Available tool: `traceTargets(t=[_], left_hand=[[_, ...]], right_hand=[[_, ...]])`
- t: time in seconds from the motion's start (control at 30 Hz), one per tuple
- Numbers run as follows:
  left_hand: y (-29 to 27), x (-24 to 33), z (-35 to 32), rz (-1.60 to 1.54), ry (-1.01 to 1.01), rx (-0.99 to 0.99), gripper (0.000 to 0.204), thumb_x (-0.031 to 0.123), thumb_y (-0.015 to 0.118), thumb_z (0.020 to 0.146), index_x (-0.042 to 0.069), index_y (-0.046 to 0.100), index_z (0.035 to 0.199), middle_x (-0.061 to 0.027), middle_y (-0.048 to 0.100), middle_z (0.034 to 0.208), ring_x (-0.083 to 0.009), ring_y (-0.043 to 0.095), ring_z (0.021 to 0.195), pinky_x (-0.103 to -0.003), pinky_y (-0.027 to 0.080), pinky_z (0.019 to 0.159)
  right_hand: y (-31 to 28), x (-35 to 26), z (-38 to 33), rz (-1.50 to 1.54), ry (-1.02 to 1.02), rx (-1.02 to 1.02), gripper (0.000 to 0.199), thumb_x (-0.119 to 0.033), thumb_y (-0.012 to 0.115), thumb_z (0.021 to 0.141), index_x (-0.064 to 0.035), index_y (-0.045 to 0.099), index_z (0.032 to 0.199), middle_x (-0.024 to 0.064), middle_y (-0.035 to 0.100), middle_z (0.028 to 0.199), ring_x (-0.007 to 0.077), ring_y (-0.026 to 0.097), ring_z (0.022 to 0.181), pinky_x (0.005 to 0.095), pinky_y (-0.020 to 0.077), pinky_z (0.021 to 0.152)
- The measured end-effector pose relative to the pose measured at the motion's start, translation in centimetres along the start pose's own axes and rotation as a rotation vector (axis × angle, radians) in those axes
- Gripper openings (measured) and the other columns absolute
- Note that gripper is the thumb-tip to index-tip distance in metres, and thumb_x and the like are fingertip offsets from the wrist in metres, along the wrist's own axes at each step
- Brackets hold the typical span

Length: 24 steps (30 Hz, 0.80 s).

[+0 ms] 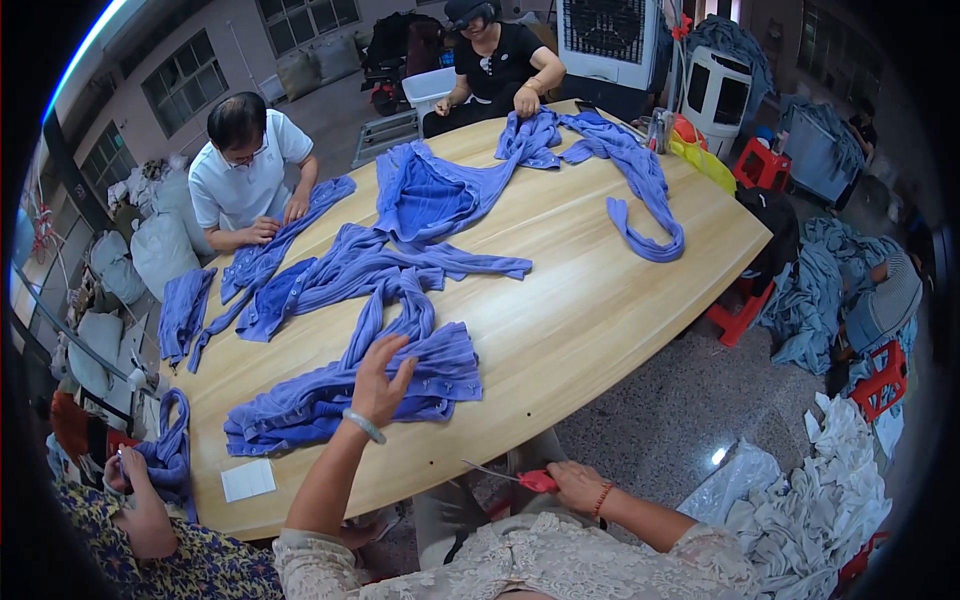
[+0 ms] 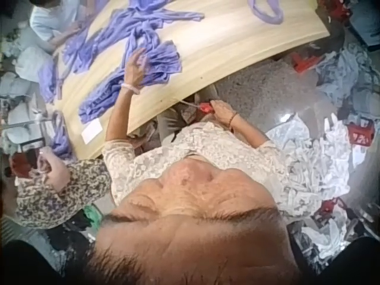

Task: Trimming excess fabric and loose threads from purple garments using scissors.

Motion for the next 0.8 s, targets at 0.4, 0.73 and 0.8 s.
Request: traceTargets(t=[0.4, 0.73, 0.8], left_hand=[[10.6, -13.6, 26.9, 0.436, -0.712, -0.110, 0.099, 0.063, 0.079, 0.061, 0.024, 0.041, 0.144, -0.0217, 0.043, 0.138, -0.0388, 0.040, 0.131, -0.050, 0.030, 0.110], [10.7, -19.0, 35.5, 0.096, -0.185, 0.301, 0.018, 0.014, 0.068, 0.072, 0.001, 0.069, 0.085, -0.0141, 0.069, 0.080, -0.0249, 0.065, 0.073, -0.035, 0.052, 0.072], [9.8, -15.4, 37.3, -0.233, -0.179, 0.383, 0.015, 0.012, 0.069, 0.074, 0.001, 0.068, 0.083, -0.0063, 0.067, 0.076, -0.0134, 0.060, 0.067, -0.028, 0.049, 0.065]], right_hand=[[-0.4, 5.8, -2.4, 0.140, 0.098, -0.030, 0.025, -0.015, 0.065, 0.073, -0.0035, 0.059, 0.094, 0.0209, 0.064, 0.083, 0.0392, 0.063, 0.083, 0.0483, 0.0502, 0.075], [1.9, 8.2, -2.9, 0.346, 0.269, 0.152, 0.022, -0.024, 0.067, 0.075, -0.0052, 0.058, 0.084, 0.0228, 0.062, 0.083, 0.0447, 0.059, 0.081, 0.0521, 0.0466, 0.070], [3.1, 9.2, -3.1, 0.352, 0.312, 0.155, 0.023, -0.025, 0.066, 0.076, -0.0049, 0.059, 0.085, 0.0226, 0.062, 0.084, 0.0449, 0.059, 0.081, 0.0521, 0.0466, 0.070]])
Point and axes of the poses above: each hand's wrist, its own z-axis towards the middle knuckle, its own y-axis out of the palm, x = y × z, the point moved 3 cm from there along z, towards the middle knuckle
